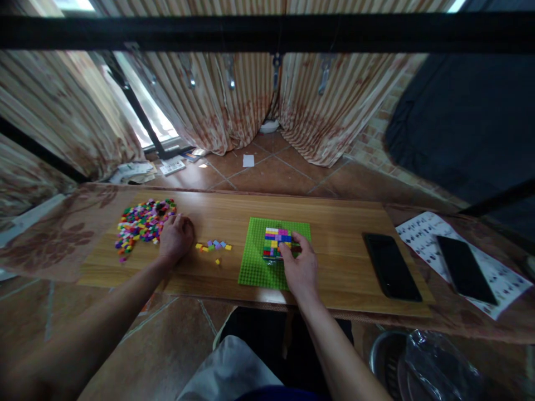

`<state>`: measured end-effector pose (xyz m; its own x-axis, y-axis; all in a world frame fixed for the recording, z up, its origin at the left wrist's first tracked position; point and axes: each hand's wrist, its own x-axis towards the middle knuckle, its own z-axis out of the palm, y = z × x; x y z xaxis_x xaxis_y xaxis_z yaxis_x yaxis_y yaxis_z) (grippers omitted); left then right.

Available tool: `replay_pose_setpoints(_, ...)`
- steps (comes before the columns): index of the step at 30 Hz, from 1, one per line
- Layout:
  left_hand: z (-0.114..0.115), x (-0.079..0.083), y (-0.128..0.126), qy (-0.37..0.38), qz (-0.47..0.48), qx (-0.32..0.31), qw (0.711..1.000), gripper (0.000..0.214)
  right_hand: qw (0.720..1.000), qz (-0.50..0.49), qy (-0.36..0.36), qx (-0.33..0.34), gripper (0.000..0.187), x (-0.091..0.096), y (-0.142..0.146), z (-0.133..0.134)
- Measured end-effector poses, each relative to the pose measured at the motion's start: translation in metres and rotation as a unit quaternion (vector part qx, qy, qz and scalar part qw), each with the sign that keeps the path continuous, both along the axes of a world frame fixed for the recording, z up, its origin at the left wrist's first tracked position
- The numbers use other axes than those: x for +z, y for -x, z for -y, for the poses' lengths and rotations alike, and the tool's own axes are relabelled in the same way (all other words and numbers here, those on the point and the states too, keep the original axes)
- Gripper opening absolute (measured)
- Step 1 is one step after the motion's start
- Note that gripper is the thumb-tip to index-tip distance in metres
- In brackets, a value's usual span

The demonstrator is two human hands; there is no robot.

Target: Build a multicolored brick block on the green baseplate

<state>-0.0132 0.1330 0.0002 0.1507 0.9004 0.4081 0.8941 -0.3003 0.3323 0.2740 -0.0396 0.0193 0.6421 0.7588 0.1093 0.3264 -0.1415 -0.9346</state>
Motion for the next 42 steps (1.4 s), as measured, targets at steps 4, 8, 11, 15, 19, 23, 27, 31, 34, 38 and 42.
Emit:
replay_pose_setpoints(4, -0.001, -0.002, 0.001, -0.003, -0.004, 0.002, 1.000, 0.018, 1.000, -0.004, -0.019, 0.005, 0.045, 0.001, 0.004, 0.000)
replay_pose_setpoints(8, -0.001, -0.002, 0.001, -0.009, -0.013, 0.006, 1.000, 0.018, 1.000, -0.005, -0.016, 0.004, 0.046, -0.001, 0.004, 0.001)
replay_pose_setpoints(11, -0.001, -0.003, 0.001, -0.007, -0.009, 0.006, 1.000, 0.017, 1.000, 0.001, -0.024, -0.015, 0.048, 0.001, 0.002, 0.004)
replay_pose_setpoints(15, 0.000, -0.002, 0.000, -0.003, -0.001, 0.002, 1.000, 0.017, 0.995, 0.053, -0.062, -0.066, 0.044, 0.017, 0.003, 0.012)
replay_pose_setpoints(19, 0.000, -0.002, 0.000, -0.001, 0.001, 0.004, 1.000, 0.017, 0.989, 0.092, -0.099, -0.053, 0.035, 0.040, 0.021, 0.022)
replay_pose_setpoints(23, 0.001, -0.003, 0.001, 0.000, -0.002, 0.005, 1.000, 0.017, 0.981, 0.128, -0.122, 0.083, 0.021, 0.049, 0.055, 0.029)
replay_pose_setpoints(27, 0.001, -0.005, 0.002, -0.008, -0.008, 0.005, 1.000, 0.017, 0.956, 0.181, -0.101, 0.208, 0.021, 0.035, 0.085, 0.024)
replay_pose_setpoints(31, 0.000, -0.006, 0.002, -0.005, -0.006, 0.002, 1.000, 0.017, 0.946, 0.205, -0.077, 0.238, 0.023, 0.013, 0.098, 0.011)
replay_pose_setpoints(34, 0.000, -0.007, 0.002, -0.004, -0.006, 0.003, 1.000, 0.017, 0.942, 0.224, -0.063, 0.240, 0.024, 0.000, 0.100, 0.001)
replay_pose_setpoints(38, 0.000, -0.007, 0.002, -0.008, 0.001, -0.002, 1.000, 0.017, 0.937, 0.250, -0.050, 0.239, 0.024, -0.011, 0.099, -0.012)
replay_pose_setpoints(42, 0.000, -0.008, 0.003, -0.008, 0.002, -0.005, 1.000, 0.016, 0.933, 0.279, -0.021, 0.227, 0.022, -0.017, 0.100, -0.026)
